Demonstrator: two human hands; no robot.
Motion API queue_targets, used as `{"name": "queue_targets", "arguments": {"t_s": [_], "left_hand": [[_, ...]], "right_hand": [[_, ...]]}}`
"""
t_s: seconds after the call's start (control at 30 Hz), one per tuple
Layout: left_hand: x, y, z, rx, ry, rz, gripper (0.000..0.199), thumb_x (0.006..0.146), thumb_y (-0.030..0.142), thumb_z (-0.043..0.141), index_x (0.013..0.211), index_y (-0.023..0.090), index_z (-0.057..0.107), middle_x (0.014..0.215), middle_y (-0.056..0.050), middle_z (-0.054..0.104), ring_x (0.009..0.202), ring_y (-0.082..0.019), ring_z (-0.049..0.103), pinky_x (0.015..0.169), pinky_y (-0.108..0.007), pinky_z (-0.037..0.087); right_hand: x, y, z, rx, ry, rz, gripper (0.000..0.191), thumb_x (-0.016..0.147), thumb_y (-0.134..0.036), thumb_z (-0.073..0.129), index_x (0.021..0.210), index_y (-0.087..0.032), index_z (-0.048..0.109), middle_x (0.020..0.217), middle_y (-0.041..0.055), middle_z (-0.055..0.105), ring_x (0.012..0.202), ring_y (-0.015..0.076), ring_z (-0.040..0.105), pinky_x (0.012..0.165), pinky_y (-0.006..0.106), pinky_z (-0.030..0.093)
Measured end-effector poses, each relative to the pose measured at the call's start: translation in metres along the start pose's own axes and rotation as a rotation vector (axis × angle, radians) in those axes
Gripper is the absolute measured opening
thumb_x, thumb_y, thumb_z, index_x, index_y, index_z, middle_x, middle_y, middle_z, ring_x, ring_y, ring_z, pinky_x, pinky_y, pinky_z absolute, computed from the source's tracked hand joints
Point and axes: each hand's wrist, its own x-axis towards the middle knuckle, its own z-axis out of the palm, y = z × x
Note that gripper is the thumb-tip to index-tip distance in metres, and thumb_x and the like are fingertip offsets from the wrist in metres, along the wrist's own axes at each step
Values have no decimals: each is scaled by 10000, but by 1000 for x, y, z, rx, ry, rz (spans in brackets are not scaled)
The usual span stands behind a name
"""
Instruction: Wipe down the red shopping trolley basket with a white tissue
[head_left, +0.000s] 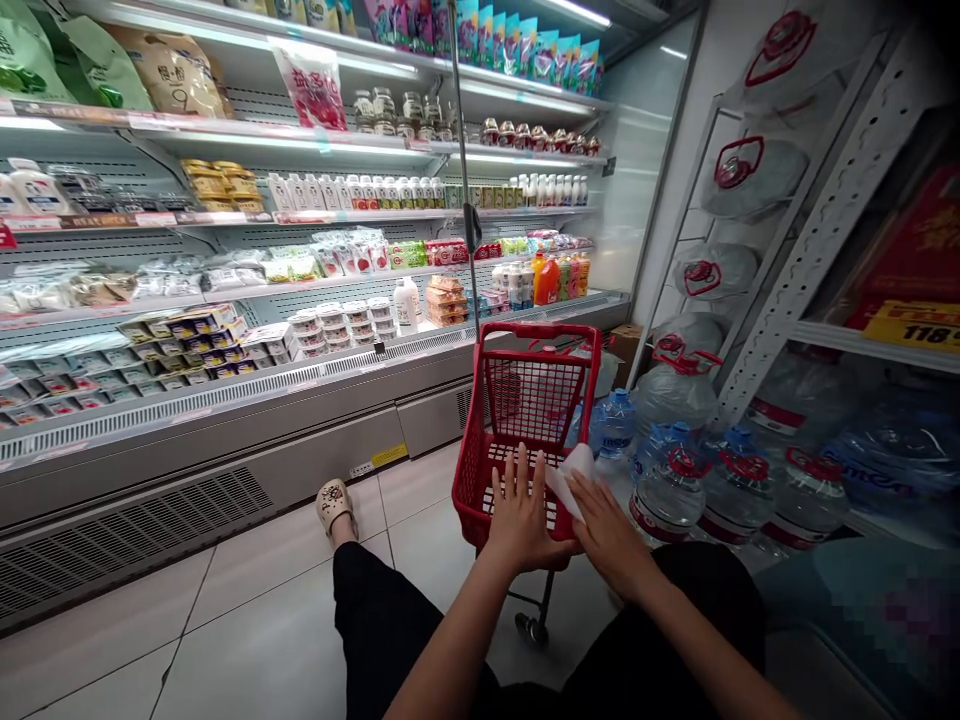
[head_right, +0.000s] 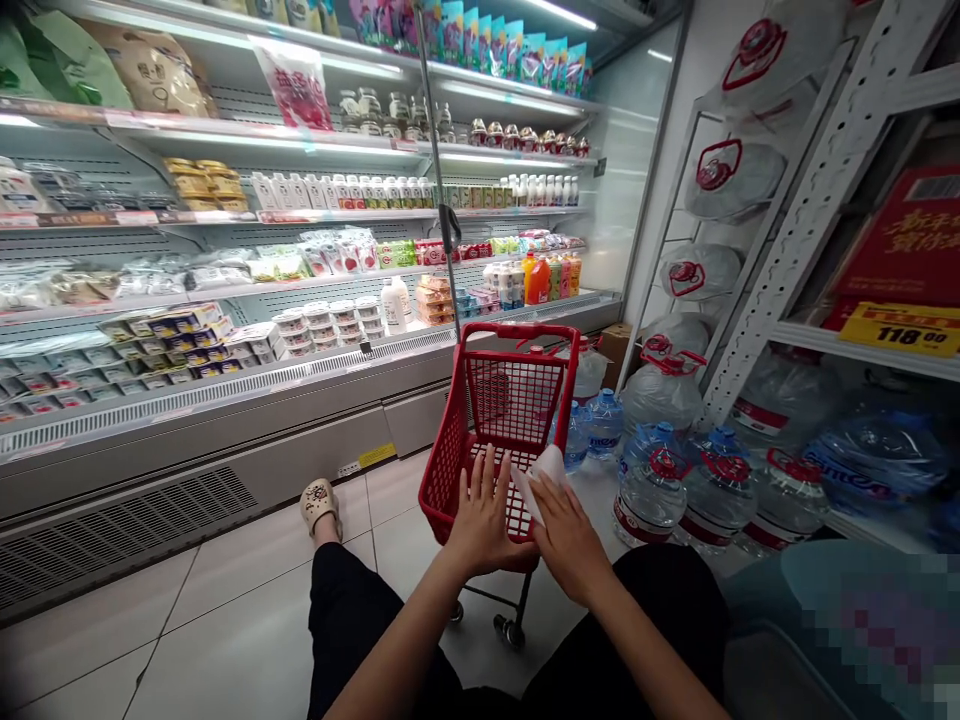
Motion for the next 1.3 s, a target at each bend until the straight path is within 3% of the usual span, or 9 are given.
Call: {"name": "queue_targets", "arguments": {"t_s": [0.1,0.2,0.27,0.43,0.7,0.8,0.97,1.17,1.3], "left_hand": [[12,-22,-18,15,-41,140,1098,821,826,593,1675,306,138,1745,-72,144,1604,-370,95,1274,-641,117],[23,-57,-33,74,-52,83,759,975,724,455,1613,326,350,1698,-30,313,1589,-279,222,1306,-590,45],[28,-72,-34,79,-94,33,587,1047,630,374,1524,314,506,1663,-25,390,1569,-242,287,1313,-555,102],[29,-56,-10,82,33,-93,538,1082,544,328,1417,245,626,1590,-68,502,1532,-237,369,1303,-526,200],[23,-13,10,83,179,-194,545,1096,484,295,1532,231,500,1599,-69,486,1513,-242,402,1314,-558,145],[19,-15,7,96,195,-169,509,1100,445,301,1526,257,506,1561,-32,539,1483,-228,445,1324,-544,107],[16,-31,-6,93,165,-51,449,1096,403,346,1460,269,574,1398,1,684,1380,-212,553,1332,-531,19],[14,-29,-6,109,171,-14,439,1092,388,368,1489,301,536,1449,5,645,1374,-205,546,1324,-552,-14],[12,-14,6,87,173,37,485,1090,415,381,1566,335,426,1608,15,481,1449,-195,471,1324,-547,1]], "right_hand": [[-23,0,-11,24,-21,38,718,1036,-239,297,1672,-340,-21,1700,22,301,1560,218,288,1261,524,321],[-23,16,-19,28,-16,105,693,1050,-249,264,1669,-351,-30,1706,8,284,1567,217,268,1253,535,329],[-15,31,-20,13,-1,149,686,1054,-241,248,1668,-352,-37,1704,1,294,1565,213,273,1258,544,317],[-6,46,-12,-104,84,232,732,1043,-232,279,1664,-287,-104,1687,49,336,1539,238,342,1274,555,283],[-12,-65,26,-117,173,61,843,1002,-242,407,1658,-132,-110,1723,149,202,1567,301,266,1243,539,329],[-9,-77,26,-100,146,6,834,997,-244,413,1665,-132,-74,1714,134,245,1562,270,279,1252,499,314],[-19,-23,14,-68,100,5,792,977,-183,355,1677,-201,-16,1677,67,360,1525,218,357,1282,494,249],[-20,75,10,-157,149,206,669,1013,-255,300,1655,-105,182,1554,149,525,1475,258,440,1294,542,183],[-8,85,16,-151,98,250,578,1006,-236,261,1537,-153,473,1477,134,603,1459,292,453,1274,597,204]]}}
